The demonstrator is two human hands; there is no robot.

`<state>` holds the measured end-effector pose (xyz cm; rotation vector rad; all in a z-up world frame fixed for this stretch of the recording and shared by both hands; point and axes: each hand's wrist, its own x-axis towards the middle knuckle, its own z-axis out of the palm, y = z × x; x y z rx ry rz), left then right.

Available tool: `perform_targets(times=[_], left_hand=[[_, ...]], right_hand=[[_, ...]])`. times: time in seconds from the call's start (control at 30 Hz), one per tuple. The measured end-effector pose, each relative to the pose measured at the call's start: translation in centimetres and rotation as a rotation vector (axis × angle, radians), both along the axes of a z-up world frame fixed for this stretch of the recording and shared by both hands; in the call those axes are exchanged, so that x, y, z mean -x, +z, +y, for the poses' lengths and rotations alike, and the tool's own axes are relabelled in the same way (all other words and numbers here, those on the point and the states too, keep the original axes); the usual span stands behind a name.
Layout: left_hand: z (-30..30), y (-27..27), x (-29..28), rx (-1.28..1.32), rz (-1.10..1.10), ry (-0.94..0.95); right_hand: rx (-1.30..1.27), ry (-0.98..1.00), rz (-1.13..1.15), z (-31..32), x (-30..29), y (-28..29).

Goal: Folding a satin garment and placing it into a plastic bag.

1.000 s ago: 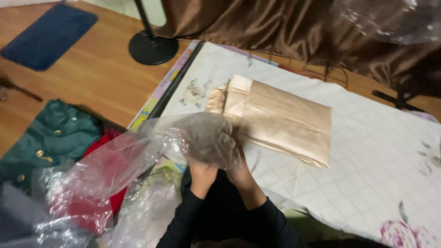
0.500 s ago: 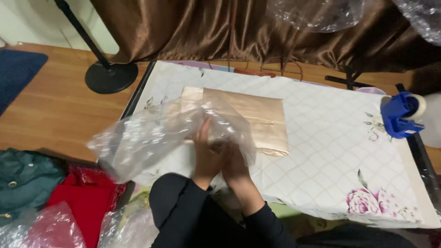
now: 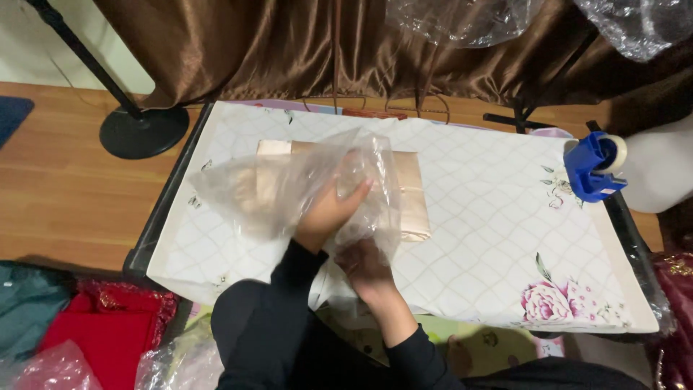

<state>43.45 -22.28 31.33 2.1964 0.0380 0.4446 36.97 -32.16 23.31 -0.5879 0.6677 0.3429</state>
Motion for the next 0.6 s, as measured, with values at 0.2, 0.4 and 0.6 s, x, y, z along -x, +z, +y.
perform_targets(times=[0.2, 0.4, 0.6], left_hand=[[2.0, 6.4, -3.1, -0.291, 0.312, -0.065], [3.4, 1.6, -6.2, -0.191, -0.036, 0.033], [4.5, 0.5, -5.1, -0.251, 0.161, -0.311]], right_hand=[[0.007, 0.113, 0.011, 0.5, 2.0, 0.7], [0.091, 0.28, -0.023, -1.0, 1.6, -2.8], [0.104, 0.332, 0.001, -2.1, 0.7, -2.4]])
